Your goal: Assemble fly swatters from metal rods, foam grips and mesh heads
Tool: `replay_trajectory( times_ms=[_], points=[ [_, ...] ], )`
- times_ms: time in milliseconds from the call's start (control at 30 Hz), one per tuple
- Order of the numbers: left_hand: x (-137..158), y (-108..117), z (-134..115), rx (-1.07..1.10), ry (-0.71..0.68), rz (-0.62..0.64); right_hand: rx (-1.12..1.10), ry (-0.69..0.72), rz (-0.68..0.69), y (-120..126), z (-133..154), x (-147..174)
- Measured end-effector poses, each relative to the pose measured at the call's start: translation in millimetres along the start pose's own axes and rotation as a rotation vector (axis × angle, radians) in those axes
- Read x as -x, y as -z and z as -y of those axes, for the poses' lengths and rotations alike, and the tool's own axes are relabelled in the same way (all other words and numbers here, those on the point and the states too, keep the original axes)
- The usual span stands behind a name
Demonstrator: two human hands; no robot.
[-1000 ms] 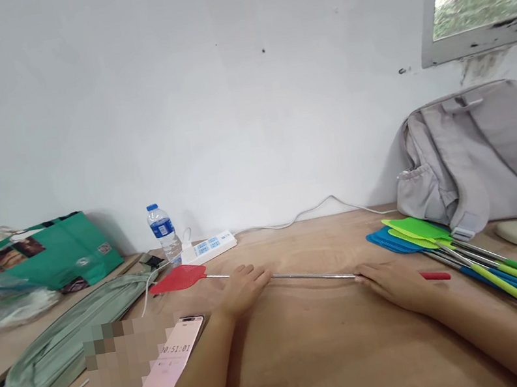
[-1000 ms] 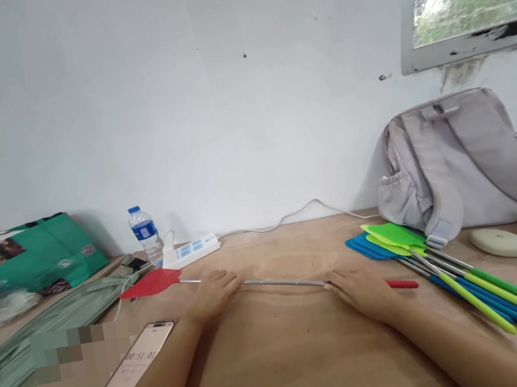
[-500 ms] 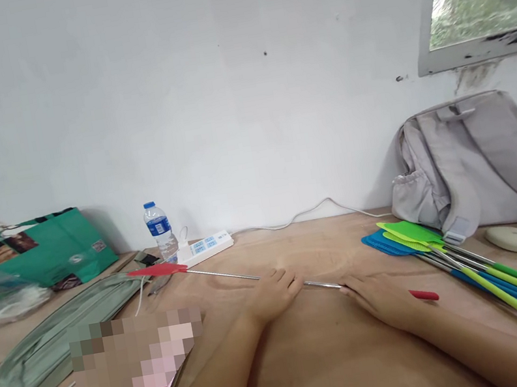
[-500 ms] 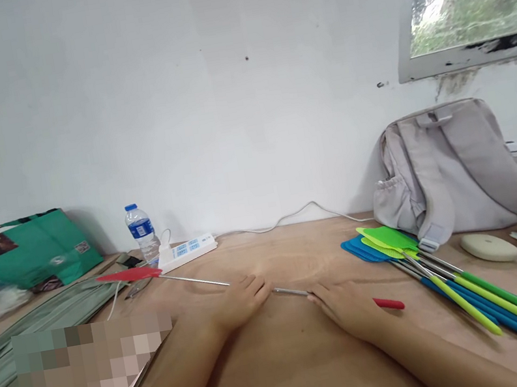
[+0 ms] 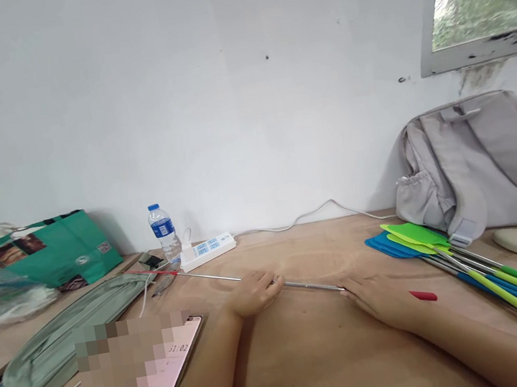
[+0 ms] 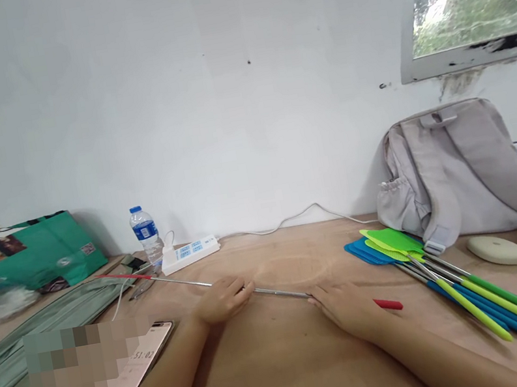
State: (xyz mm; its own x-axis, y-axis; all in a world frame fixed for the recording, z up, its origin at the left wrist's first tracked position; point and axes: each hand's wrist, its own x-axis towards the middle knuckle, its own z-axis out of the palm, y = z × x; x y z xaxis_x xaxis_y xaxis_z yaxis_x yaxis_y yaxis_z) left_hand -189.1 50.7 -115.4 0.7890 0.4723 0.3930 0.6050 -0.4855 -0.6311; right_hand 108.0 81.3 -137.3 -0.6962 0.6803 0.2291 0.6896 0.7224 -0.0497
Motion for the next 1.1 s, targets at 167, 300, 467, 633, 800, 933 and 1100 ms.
replay_trajectory(
  times_ms=[167, 300, 467, 633, 800, 933, 1100],
  points=[
    [6.4, 0.3, 5.4, -0.012, 0.002, 0.002, -0.005, 0.013, -0.008, 0.2, -1.1, -0.3],
    [9.0, -0.2, 6.3, -0.02, 0.009, 0.012, -0.018, 0.01, -0.007, 1.3, -2.2, 0.2],
    [10.0, -2.0, 7.3, -0.025, 0.003, 0.018, 0.009, 0.012, 0.039, 2.1, -4.2, 0.0],
    [10.8, -2.2, 8.9, -0.034, 0.0, 0.01, 0.019, 0.017, 0.049, 4.0, -6.4, 0.2],
    [13.9, 0.3, 11.4, -0.034, 0.017, 0.002, 0.014, 0.074, 0.006, 2.3, -14.7, 4.9],
    [14.8, 1.2, 12.4, -0.03, 0.038, 0.012, 0.03, 0.1, -0.025, -0.3, -22.4, 7.2],
    [13.9, 0.8, 12.1, -0.017, 0.048, 0.022, 0.078, 0.111, 0.021, 2.1, -24.3, 6.1]
  ],
)
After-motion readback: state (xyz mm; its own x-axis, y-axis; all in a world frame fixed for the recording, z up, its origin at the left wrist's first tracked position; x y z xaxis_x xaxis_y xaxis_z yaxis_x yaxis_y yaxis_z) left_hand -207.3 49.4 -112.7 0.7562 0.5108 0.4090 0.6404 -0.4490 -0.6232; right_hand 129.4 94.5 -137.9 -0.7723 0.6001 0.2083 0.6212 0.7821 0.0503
